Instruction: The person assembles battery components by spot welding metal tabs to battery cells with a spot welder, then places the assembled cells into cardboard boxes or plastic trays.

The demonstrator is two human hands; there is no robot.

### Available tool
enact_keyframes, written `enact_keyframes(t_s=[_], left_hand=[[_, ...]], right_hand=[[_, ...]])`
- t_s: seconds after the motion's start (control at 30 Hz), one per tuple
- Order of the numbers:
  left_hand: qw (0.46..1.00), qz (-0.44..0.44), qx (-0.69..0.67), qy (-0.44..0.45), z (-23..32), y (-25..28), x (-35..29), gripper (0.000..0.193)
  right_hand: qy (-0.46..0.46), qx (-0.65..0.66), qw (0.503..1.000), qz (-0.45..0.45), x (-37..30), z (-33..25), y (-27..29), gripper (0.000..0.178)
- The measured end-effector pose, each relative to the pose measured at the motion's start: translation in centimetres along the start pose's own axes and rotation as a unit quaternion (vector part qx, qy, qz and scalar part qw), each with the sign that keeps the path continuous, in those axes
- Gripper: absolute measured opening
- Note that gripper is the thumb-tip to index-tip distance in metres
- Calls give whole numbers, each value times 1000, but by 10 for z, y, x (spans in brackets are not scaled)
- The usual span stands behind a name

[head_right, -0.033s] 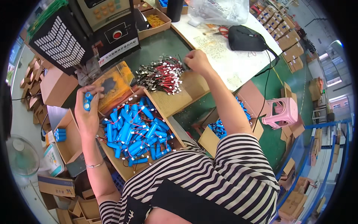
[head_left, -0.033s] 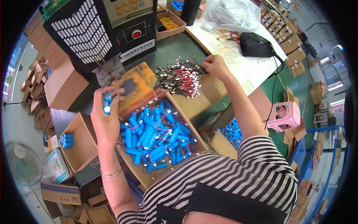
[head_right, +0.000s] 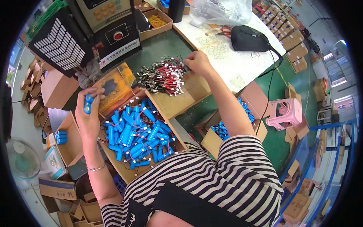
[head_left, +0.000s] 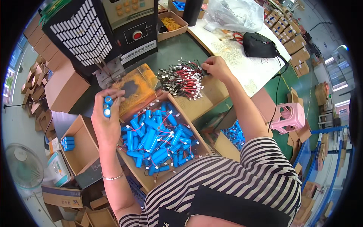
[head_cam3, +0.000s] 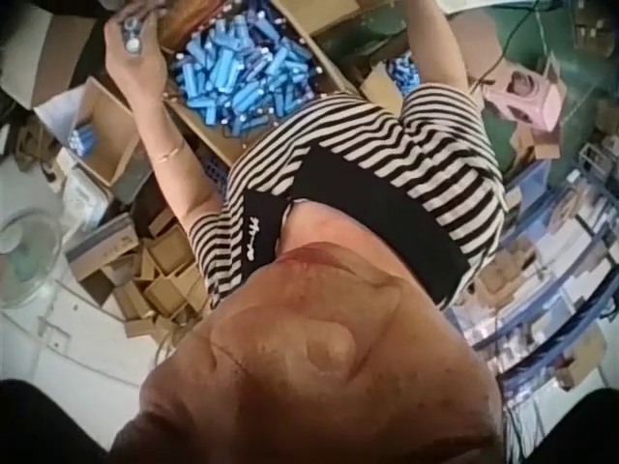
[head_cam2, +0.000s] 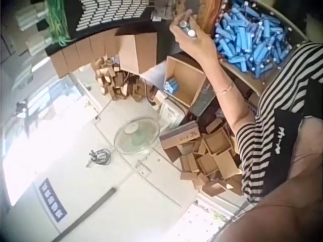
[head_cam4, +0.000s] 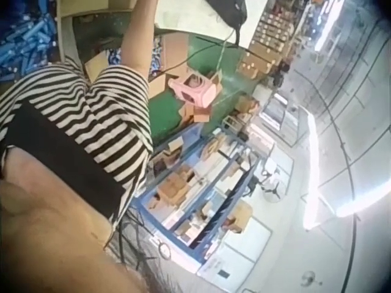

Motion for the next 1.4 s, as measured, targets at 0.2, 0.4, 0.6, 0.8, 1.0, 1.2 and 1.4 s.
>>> enact_keyframes(t_s=[0.2,0.4,0.6,0.8,1.0,1.2,1.4], left_hand=[[969,29,202,-140,-3,2,-2,20],[953,76,254,-145,-2,5,4,31],[979,43,181,-83,-4,5,4,29],[979,61,184,-62,-8,5,4,22],[976,63,198,-65,-6,5,5,26],[979,61,181,-65,-6,5,11,25],[970,37,232,-56,-1,4,22,22]], right_hand=[[21,-92,995,-35,-2,-13,-15,20],[172,-123,977,32,4,-32,-3,11],[104,184,977,-38,-1,-42,14,11],[129,234,959,-97,-28,-98,-6,11],[186,389,859,-276,-70,-165,-57,9],[176,389,841,-332,-77,-184,-72,9],[152,384,855,-314,-77,-192,-77,11]])
Point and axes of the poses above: each hand's wrist, its own x-axis towards the middle knuckle, its own y-axis out of the back of the hand, z = x × y, the point moved 3 cm from there along x, towards the middle knuckle, and after that the axes turned 6 degrees about x, right-handed, at the moved point
